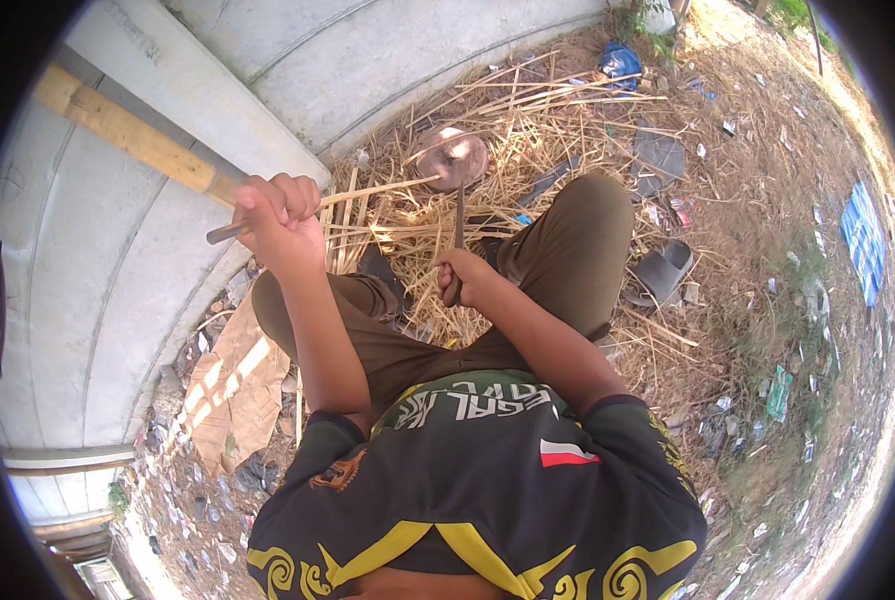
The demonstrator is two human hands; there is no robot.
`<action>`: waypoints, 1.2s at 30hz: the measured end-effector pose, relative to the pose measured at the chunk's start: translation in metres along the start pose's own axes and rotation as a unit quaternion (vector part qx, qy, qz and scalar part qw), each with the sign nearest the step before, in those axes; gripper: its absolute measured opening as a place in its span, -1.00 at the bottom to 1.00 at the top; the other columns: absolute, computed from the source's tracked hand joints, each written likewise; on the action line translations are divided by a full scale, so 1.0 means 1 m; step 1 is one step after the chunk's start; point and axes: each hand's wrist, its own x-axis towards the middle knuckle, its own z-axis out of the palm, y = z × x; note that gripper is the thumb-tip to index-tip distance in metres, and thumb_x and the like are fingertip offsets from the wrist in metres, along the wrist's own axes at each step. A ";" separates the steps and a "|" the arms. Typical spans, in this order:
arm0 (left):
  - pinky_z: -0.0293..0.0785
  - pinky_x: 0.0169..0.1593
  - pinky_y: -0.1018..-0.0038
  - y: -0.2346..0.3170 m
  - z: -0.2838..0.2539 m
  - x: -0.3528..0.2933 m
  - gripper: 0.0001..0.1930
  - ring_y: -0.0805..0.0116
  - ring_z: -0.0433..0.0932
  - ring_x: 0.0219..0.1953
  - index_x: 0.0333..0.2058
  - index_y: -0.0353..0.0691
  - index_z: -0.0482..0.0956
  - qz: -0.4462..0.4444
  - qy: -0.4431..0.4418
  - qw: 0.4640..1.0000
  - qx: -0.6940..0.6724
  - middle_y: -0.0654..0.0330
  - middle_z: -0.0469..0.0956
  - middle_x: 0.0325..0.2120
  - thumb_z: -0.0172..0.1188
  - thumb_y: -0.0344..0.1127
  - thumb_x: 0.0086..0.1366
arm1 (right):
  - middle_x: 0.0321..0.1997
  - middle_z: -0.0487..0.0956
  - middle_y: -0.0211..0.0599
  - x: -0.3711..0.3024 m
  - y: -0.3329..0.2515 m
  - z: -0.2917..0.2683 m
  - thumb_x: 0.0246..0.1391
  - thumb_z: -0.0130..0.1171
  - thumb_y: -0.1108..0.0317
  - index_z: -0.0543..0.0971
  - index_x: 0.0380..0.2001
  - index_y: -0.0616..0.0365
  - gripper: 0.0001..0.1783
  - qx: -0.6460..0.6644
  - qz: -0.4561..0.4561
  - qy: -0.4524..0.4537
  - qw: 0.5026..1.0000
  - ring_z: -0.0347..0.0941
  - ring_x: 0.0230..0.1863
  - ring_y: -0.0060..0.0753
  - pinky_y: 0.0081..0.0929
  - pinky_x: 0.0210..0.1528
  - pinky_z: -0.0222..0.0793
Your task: The person sits on the ground and uses a knife to split a long bamboo pole into thin strips. They hold the pole with one hand and use the knife to shave and separate the bamboo fibers, creating a pile of thin strips on the ground.
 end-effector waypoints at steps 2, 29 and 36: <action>-0.09 -0.59 0.49 -0.004 0.000 0.007 -0.52 0.58 -0.03 -0.72 -0.65 -0.08 0.12 0.026 -0.050 0.998 0.008 0.39 0.05 -0.79 0.11 -0.15 0.42 | -0.74 0.27 -0.47 0.001 0.003 -0.002 0.02 0.17 0.43 0.32 -0.67 0.04 -0.72 -0.042 -0.026 0.013 0.999 0.23 -0.73 -0.49 -0.24 -0.54 0.31; -0.08 -0.65 0.58 -0.050 0.026 0.132 -0.43 0.65 -0.03 -0.74 -0.70 -0.03 0.02 0.052 0.192 0.966 0.168 0.45 0.05 -0.83 0.25 -0.33 0.33 | -0.70 0.32 -0.54 -0.053 -0.071 0.100 0.13 0.17 0.39 0.38 -0.60 0.17 -0.73 -0.111 -0.558 -0.020 0.822 0.19 -0.68 -0.73 -0.57 -0.64 0.05; -0.07 -0.63 0.55 -0.060 0.036 0.139 -0.51 0.64 -0.01 -0.73 -0.69 -0.06 0.03 0.054 0.209 0.954 0.207 0.44 0.05 -0.81 0.16 -0.49 0.27 | -0.76 0.25 -0.48 0.037 -0.023 0.050 0.05 0.15 0.45 0.35 -0.55 0.14 -0.81 -0.147 -0.186 0.021 0.971 0.07 -0.81 -0.58 -0.53 -0.72 0.01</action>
